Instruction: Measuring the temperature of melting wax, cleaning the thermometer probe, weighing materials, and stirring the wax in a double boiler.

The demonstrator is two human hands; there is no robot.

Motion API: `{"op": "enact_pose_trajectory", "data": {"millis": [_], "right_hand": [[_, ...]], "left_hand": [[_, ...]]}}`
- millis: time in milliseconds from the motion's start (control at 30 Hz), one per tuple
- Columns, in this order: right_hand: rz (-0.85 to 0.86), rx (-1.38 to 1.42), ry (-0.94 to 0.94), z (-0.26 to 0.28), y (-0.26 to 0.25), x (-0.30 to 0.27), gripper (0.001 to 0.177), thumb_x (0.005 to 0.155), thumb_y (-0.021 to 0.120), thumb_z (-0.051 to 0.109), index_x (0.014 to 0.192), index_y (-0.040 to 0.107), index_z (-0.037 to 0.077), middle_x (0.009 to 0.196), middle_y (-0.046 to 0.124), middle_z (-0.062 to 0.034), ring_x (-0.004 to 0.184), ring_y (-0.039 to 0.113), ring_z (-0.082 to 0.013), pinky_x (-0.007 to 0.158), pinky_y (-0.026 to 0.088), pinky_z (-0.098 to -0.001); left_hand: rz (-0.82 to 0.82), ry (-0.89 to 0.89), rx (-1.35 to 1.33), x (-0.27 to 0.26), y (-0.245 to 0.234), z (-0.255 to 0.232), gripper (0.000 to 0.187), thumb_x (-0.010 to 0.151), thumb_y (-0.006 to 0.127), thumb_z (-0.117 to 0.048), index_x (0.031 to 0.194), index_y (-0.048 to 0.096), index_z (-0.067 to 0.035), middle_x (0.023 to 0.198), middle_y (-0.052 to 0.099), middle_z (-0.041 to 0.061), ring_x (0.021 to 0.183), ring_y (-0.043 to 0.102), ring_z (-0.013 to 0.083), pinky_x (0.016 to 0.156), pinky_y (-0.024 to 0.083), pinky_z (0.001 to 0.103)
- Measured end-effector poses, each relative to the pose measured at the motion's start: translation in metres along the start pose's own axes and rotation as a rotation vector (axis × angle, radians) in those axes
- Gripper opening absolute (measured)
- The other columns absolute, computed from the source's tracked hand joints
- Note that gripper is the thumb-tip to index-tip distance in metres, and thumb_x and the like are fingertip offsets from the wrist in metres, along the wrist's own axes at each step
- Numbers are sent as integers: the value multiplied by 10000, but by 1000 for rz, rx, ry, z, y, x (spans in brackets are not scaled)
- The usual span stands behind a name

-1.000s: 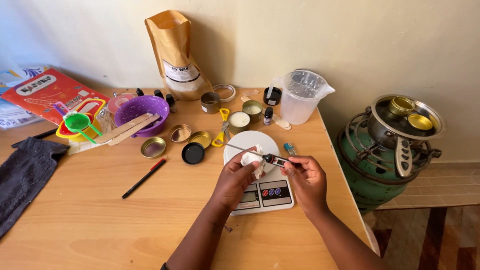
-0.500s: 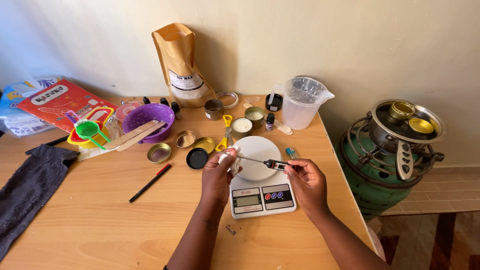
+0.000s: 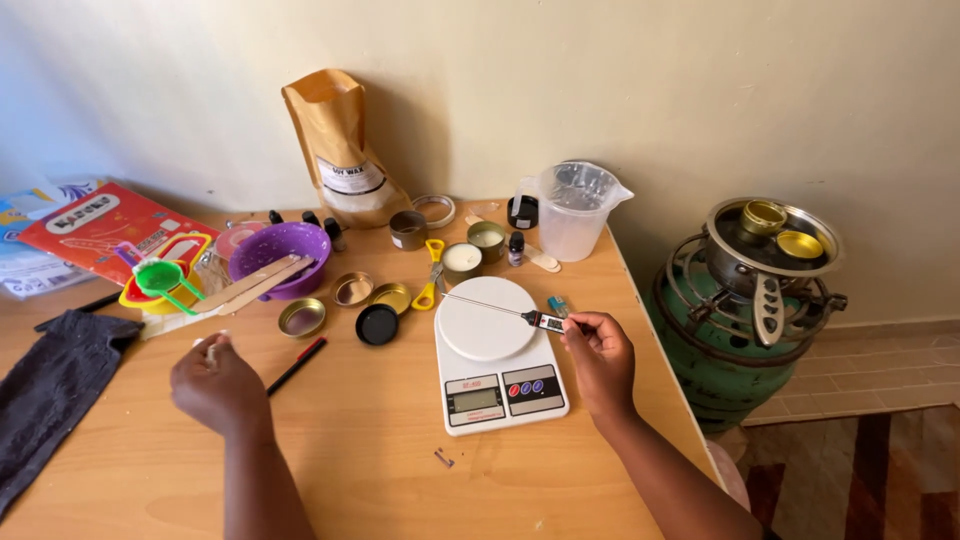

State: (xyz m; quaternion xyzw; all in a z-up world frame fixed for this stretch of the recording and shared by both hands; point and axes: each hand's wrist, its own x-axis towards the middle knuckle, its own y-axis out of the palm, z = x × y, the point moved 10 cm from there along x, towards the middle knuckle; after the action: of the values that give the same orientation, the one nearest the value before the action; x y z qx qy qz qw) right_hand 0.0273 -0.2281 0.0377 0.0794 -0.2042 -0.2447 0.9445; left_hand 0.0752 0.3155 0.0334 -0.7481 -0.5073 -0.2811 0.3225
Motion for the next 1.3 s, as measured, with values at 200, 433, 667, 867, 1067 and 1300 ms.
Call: {"op": "enact_pose_trajectory", "data": {"millis": [200,433,667,867,1067,1300], "right_hand": [[30,-14,29,-5,7,-4,144,835,667,-7,976,640,-29,762,603,-111,686,632,-141,644,535,-222],[6,13,67,0,2,-2,145,844,656,11,980,629,-30,775,593,-94,697,628,-130,650,538,-212],[18,13,92,-3,5,-3,141,850,655,23,978,627,-29,774,583,-93,704,626,-130,653,537,-209],[21,33,81,6,9,-4,159,857,650,32,1002,608,-18,798,574,-89,715,612,-129,653,531,-209],[6,99,20,4,4,-1,183,883,637,60,1039,568,-8,808,574,-87,684,622,-134,611,530,-202],[-49,115,22,9,-2,0,214,853,660,162,989,574,20,834,595,-94,648,611,-164,606,555,-266]], "left_hand": [[418,-313,407,-12,11,-14,533,867,666,-268,1342,520,-73,1508,269,142,1354,209,469,1074,39,620],[738,-56,477,-39,46,-62,521,773,713,-342,1232,533,-172,1320,265,-19,1244,242,342,1003,223,491],[896,-123,611,-56,64,-27,326,822,669,-388,1095,624,-216,1212,508,37,1205,391,301,977,270,475],[851,-94,623,-60,74,-13,219,873,628,-325,1067,654,-227,1028,643,20,1092,546,259,900,372,432],[608,149,430,-55,51,-77,148,905,599,-257,1011,694,-216,1006,632,27,1044,557,264,915,397,434],[612,565,-77,-89,15,-221,175,869,589,-139,984,680,-236,987,641,-37,932,562,212,832,308,370]]}}
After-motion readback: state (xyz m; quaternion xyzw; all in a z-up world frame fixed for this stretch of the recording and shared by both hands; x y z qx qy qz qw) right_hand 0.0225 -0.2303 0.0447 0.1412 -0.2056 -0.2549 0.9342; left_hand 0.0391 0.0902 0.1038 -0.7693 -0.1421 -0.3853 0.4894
